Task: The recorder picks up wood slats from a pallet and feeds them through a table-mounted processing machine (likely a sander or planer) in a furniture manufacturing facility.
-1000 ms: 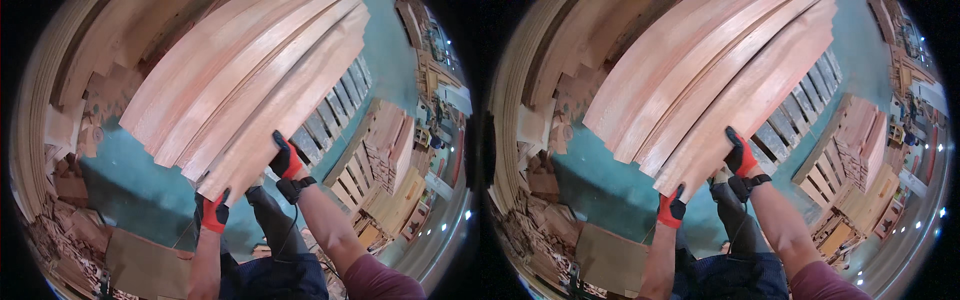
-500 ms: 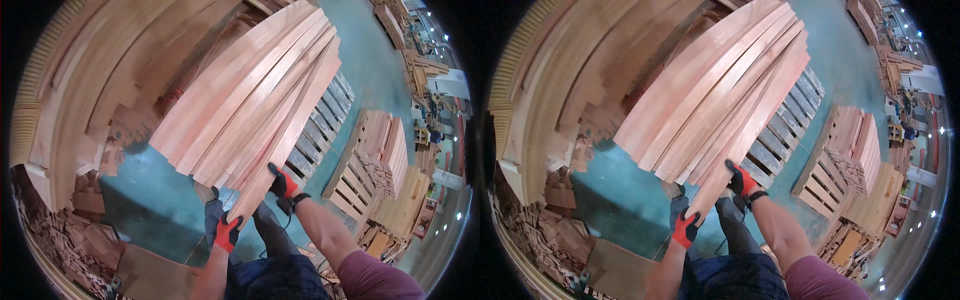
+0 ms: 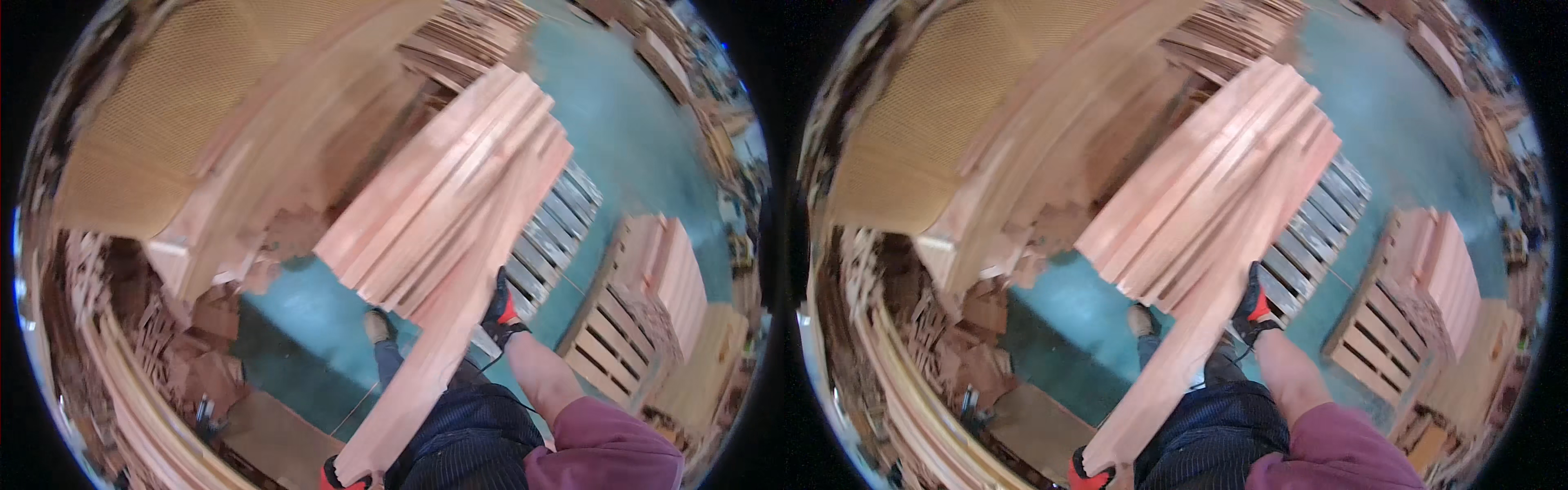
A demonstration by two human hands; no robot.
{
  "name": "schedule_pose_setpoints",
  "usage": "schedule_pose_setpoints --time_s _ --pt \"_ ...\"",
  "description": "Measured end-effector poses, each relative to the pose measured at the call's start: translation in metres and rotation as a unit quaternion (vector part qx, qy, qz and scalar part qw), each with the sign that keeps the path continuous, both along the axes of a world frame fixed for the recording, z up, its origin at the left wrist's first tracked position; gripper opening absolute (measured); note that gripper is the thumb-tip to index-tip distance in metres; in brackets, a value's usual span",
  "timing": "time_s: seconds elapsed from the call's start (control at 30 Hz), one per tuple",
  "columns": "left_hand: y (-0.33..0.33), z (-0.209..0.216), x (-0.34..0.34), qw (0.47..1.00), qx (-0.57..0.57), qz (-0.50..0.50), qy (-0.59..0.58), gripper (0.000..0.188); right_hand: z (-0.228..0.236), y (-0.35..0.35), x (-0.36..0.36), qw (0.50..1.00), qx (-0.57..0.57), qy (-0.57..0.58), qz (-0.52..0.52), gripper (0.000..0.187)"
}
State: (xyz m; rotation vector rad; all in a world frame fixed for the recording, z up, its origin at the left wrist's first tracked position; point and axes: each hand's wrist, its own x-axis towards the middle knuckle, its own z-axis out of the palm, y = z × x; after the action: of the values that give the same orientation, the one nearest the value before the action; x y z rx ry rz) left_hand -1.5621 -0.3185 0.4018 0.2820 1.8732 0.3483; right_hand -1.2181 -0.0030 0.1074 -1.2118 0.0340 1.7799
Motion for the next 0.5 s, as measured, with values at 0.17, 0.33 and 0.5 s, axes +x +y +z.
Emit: schedule_pose_setpoints --time_s 0.17,0.33,0.5 --pt "-0.091 0.006 0.055 0.973 0.211 0.050 0.078 0.077 0.036 -0.027 0.040 0.999 0.011 0.052 0.001 0.062" --pt "-0.181 0.033 0.054 0.957 0.215 0.196 0.008 0.081 0.015 -0.062 0.068 0.985 0.105 -0.099 0.098 0.065" --pt "-0.290 0.007 0.057 0.923 0.294 0.245 0.032 0.087 0.079 -0.081 0.036 0.618 0.518 -0.487 0.335 0.086"
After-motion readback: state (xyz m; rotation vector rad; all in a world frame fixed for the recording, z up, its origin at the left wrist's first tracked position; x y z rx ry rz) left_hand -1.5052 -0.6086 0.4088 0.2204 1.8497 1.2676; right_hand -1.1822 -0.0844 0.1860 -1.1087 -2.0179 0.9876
